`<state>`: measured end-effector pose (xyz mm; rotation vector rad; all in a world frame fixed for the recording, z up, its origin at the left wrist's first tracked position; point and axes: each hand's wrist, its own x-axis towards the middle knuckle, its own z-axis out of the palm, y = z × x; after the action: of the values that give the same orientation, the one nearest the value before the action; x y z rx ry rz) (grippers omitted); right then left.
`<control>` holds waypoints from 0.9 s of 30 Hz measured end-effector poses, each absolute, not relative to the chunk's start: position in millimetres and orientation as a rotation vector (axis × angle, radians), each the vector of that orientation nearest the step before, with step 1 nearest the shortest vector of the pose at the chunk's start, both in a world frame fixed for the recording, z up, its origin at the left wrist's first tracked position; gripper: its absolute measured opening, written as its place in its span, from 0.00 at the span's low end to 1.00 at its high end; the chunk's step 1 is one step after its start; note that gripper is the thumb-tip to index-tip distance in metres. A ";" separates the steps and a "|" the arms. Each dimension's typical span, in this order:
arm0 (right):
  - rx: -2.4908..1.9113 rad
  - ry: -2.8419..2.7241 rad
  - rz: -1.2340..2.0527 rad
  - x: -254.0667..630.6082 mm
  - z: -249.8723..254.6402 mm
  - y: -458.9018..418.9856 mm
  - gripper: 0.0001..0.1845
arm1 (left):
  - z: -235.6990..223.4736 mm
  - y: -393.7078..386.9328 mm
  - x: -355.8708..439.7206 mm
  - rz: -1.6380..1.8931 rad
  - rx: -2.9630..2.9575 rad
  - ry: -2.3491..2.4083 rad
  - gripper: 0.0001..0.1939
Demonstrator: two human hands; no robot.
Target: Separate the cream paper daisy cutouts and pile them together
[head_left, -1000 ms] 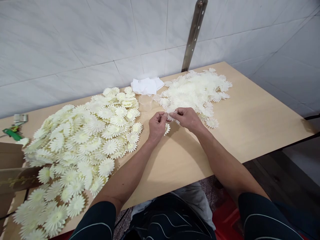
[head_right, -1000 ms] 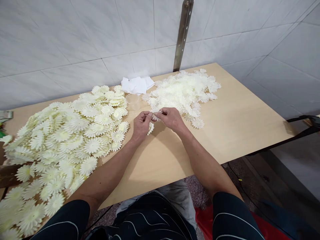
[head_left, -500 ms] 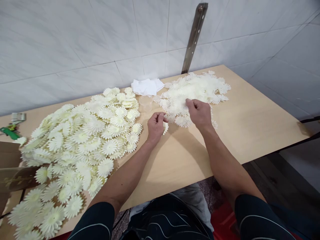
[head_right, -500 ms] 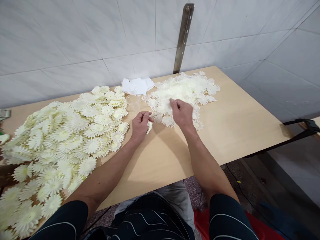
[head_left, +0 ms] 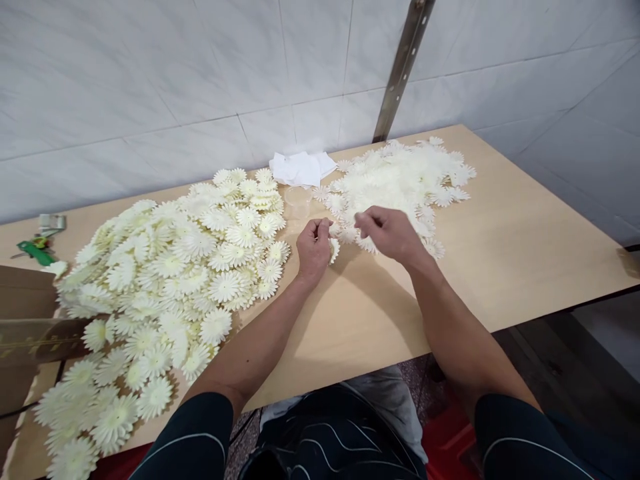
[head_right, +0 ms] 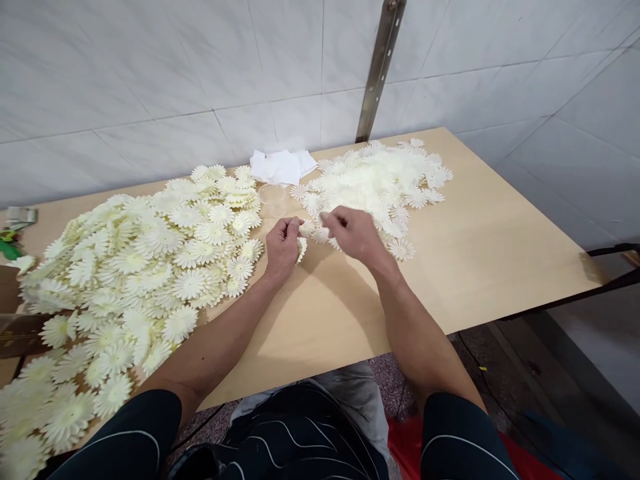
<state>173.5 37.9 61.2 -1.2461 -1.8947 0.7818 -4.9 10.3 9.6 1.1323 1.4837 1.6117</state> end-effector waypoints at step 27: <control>-1.333 -1.720 1.080 153.2 58.1 30.0 0.27 | 10.0 9.3 -11.2 1.510 1.142 1.331 0.24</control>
<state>153.2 30.0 58.1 -1.3333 -1.7198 1.0803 -11.2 9.3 10.0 1.1415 1.3315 1.5104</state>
